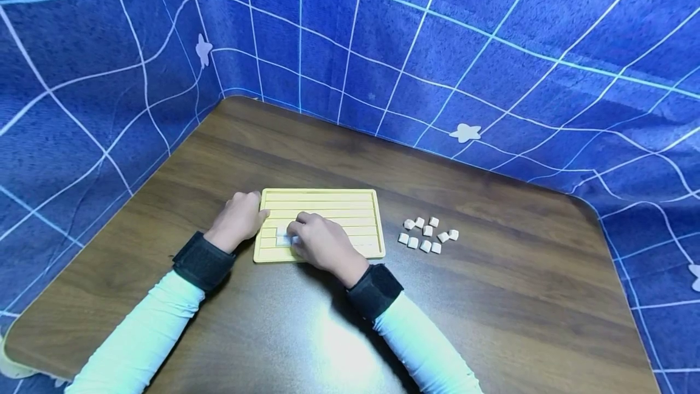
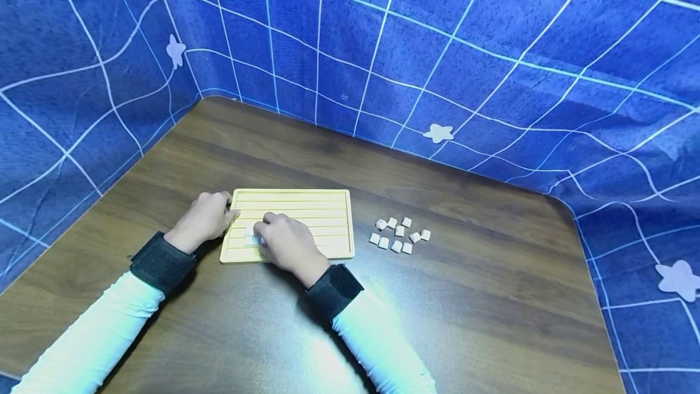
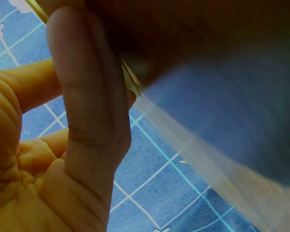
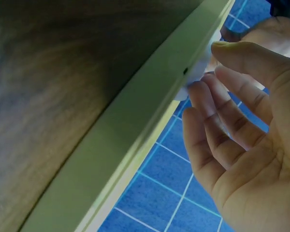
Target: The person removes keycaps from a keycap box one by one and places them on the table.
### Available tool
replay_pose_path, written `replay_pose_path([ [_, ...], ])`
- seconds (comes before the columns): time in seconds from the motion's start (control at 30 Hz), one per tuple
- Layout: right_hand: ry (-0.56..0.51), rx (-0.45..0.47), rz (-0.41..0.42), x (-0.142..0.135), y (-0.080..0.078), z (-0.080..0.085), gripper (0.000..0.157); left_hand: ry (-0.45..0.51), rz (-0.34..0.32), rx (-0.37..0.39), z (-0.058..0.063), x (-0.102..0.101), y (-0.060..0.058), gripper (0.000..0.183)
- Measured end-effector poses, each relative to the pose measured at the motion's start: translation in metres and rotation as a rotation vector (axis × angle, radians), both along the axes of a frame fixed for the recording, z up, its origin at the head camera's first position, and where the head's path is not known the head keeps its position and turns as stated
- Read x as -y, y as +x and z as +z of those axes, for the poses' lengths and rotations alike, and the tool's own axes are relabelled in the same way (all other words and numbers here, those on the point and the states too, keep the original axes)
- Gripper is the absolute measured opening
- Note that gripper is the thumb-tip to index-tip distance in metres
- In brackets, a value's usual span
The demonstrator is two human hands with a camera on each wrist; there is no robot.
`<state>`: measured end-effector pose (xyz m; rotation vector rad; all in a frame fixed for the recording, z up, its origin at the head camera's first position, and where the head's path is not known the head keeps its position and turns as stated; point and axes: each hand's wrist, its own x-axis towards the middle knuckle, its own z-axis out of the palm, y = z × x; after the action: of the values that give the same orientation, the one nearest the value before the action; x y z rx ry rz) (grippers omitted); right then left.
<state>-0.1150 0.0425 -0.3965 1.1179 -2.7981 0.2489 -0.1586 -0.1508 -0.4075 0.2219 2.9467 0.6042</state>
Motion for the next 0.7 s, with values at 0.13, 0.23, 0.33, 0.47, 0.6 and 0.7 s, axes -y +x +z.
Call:
replay_pose_path([
  [0.13, 0.034, 0.021, -0.005, 0.0023, 0.0006, -0.0014, 0.014, 0.003, -0.003, -0.003, -0.0005, 0.0003, 0.0002, 0.028],
  [0.23, 0.061, 0.042, -0.015, 0.0030, 0.0004, -0.0015, 0.015, 0.007, -0.001, -0.003, 0.0000, 0.0001, 0.0000, 0.028],
  [0.33, 0.068, 0.059, -0.018, 0.0030, -0.0003, -0.0013, 0.015, 0.005, 0.003, 0.000, 0.0006, 0.0000, -0.0002, 0.027],
  [0.47, 0.068, 0.066, -0.003, 0.0027, -0.0009, -0.0005, 0.014, 0.004, 0.001, 0.001, 0.0004, -0.0002, -0.0004, 0.027],
  [0.6, 0.065, 0.067, 0.008, 0.0021, -0.0007, 0.0002, 0.014, 0.003, -0.001, 0.003, 0.0008, -0.0007, -0.0006, 0.026],
  [0.7, 0.058, 0.061, 0.015, 0.0021, -0.0010, -0.0003, 0.013, 0.005, 0.001, 0.010, 0.0007, -0.0005, -0.0008, 0.026],
])
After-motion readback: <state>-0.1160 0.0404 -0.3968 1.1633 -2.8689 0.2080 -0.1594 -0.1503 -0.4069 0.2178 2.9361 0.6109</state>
